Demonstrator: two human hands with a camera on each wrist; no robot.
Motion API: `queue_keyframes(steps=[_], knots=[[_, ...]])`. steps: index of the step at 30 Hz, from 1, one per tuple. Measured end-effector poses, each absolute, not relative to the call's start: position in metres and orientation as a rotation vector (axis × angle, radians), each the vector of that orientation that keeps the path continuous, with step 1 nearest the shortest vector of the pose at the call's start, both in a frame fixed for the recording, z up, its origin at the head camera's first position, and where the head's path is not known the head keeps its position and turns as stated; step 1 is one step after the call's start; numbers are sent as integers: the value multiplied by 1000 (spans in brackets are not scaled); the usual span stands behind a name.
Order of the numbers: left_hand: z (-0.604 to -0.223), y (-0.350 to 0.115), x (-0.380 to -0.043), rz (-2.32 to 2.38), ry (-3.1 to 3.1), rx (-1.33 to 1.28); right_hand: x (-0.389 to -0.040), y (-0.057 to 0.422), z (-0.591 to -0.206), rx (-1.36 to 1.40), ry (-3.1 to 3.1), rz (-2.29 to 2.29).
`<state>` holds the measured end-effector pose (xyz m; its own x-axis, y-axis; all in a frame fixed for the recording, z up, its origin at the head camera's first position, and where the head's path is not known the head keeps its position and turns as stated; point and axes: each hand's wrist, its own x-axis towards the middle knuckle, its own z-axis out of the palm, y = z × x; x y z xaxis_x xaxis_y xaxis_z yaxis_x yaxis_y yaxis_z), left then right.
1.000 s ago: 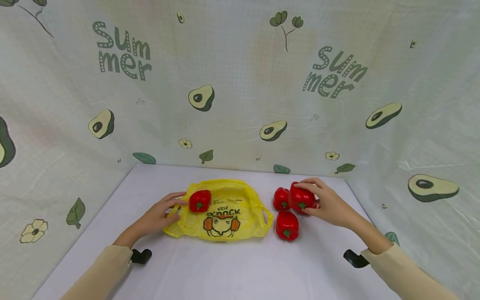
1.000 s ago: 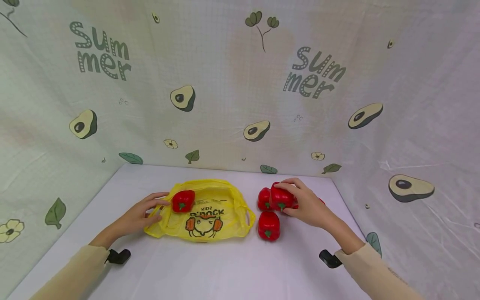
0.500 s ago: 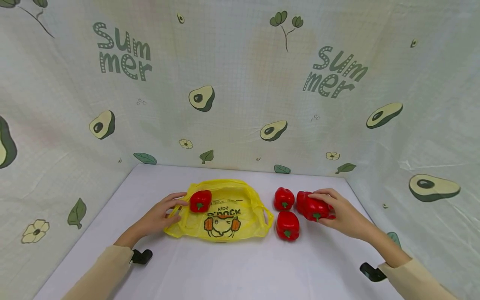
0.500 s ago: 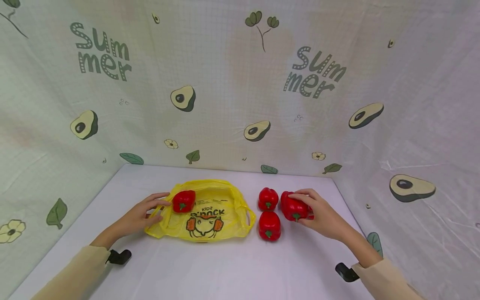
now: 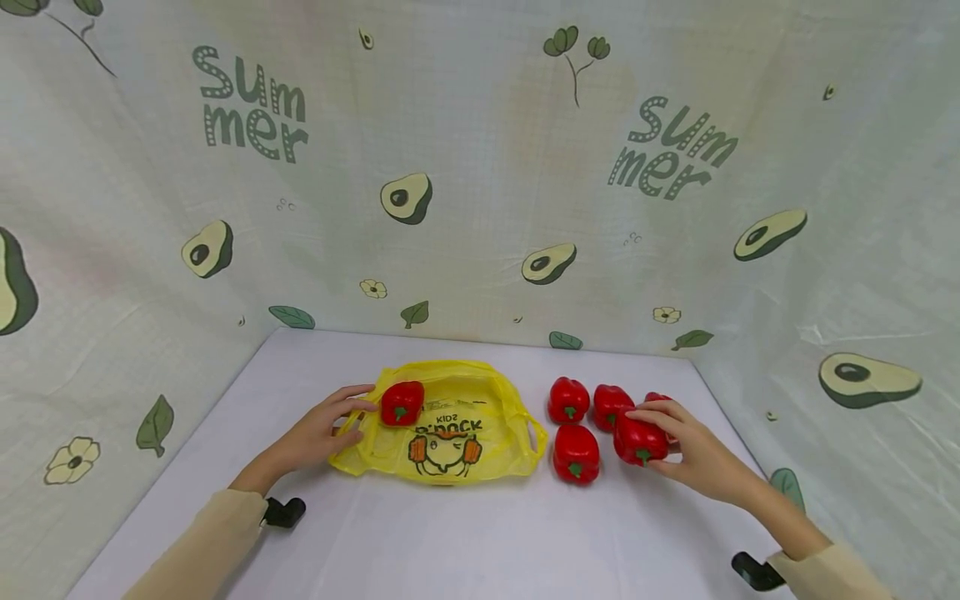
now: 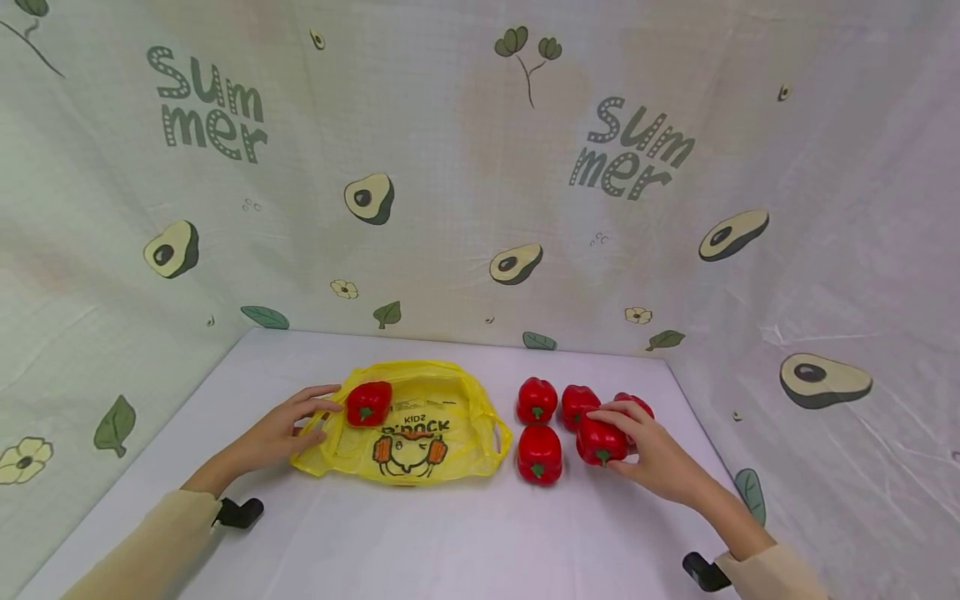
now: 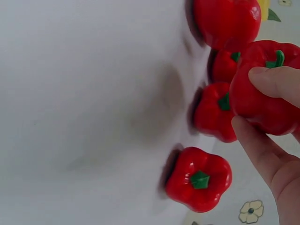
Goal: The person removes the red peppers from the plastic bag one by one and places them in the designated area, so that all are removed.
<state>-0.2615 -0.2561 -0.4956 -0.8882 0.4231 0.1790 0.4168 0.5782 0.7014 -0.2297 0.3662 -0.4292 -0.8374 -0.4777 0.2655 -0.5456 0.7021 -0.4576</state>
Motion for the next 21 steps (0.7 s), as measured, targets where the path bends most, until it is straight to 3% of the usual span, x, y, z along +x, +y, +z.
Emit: queue_keyframes(steps=[21], knots=[[-495, -257, -262, 1212, 2799, 743, -231, 366, -456, 809, -2845, 886]])
